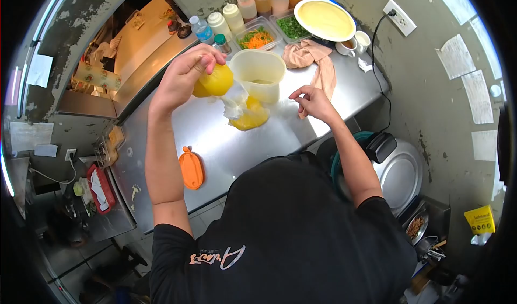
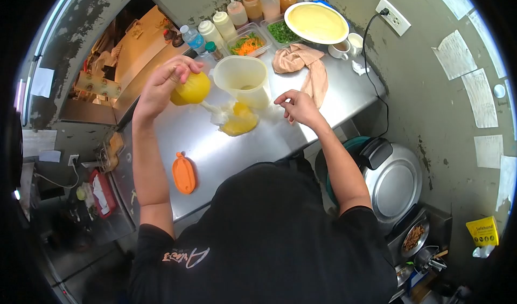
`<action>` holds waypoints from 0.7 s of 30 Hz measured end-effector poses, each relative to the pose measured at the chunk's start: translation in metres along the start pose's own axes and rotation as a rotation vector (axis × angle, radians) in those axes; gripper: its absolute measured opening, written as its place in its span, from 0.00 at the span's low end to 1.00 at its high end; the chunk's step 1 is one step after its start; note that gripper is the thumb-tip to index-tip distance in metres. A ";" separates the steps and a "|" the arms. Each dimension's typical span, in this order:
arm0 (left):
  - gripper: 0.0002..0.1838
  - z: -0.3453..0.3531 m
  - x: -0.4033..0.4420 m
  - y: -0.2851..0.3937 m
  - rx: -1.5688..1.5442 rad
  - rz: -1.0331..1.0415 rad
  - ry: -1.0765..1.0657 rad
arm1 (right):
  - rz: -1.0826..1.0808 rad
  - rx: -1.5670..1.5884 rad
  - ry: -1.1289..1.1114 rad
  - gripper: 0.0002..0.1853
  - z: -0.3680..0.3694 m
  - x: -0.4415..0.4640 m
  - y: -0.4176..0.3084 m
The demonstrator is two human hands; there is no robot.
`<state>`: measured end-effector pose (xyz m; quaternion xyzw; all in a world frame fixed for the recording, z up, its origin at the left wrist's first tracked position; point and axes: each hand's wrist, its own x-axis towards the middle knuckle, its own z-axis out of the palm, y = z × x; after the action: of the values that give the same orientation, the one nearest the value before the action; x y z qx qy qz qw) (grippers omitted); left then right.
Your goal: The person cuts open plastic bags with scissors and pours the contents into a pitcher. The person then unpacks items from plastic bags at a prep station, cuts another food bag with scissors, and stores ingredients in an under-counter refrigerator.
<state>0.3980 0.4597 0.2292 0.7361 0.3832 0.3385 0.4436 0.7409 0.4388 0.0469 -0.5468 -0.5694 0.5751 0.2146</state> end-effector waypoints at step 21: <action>0.16 0.004 -0.008 0.010 0.043 -0.029 -0.050 | -0.324 -0.438 0.096 0.09 -0.005 -0.003 0.014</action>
<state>0.4003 0.4478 0.2351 0.7479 0.3898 0.3051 0.4422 0.7512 0.4348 0.0368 -0.5087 -0.7493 0.3699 0.2072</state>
